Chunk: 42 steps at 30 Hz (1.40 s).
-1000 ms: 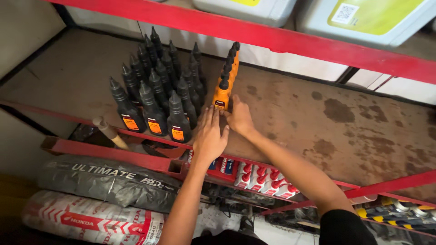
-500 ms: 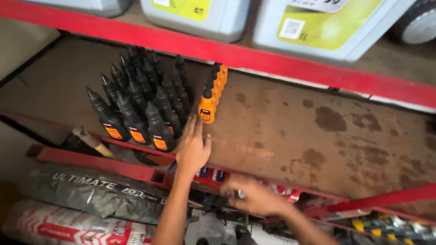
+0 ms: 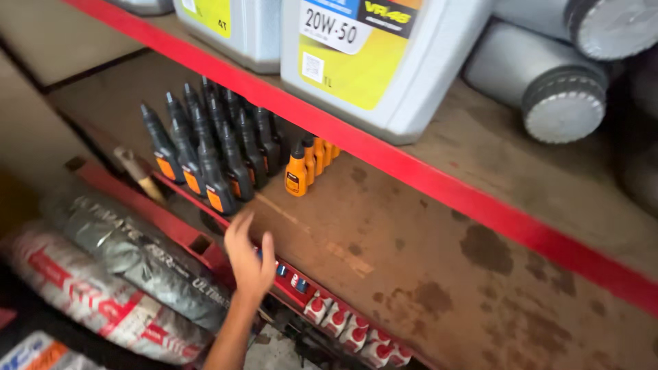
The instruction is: The person repeatedly picks up black and orange bottles from a glass display case and places them onto a red metal shelf. The person handles the bottles one at a time, moving them from the lower case to the upper shelf in a repetitive sequence.
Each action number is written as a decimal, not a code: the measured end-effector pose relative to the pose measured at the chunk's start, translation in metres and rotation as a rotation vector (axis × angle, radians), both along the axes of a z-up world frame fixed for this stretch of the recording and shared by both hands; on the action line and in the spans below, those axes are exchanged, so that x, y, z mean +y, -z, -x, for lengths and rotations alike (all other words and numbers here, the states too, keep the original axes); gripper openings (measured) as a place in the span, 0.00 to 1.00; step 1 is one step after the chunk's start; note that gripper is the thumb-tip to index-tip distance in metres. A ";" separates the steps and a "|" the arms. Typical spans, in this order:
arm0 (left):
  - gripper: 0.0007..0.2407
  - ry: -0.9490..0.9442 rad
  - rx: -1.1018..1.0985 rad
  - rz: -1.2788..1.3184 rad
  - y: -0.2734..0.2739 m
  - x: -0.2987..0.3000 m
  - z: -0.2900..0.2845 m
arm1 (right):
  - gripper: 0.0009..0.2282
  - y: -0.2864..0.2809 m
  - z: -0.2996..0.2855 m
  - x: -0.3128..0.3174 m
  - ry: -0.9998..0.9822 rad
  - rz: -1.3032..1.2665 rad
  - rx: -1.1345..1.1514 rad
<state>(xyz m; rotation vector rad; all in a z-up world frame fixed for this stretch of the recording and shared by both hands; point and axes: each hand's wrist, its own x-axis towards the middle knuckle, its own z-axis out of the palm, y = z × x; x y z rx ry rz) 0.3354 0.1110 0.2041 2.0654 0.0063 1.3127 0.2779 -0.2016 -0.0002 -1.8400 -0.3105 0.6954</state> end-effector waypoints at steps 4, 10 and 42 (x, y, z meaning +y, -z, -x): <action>0.20 -0.120 0.137 0.090 0.084 -0.029 0.069 | 0.14 0.027 -0.011 -0.030 -0.080 0.008 -0.020; 0.22 -0.081 0.587 0.642 0.252 -0.054 0.183 | 0.14 0.063 -0.026 -0.016 -0.211 -0.013 -0.104; 0.10 -1.481 -0.251 0.827 0.086 -0.377 0.607 | 0.08 -0.157 0.424 0.092 -1.956 -0.405 -0.147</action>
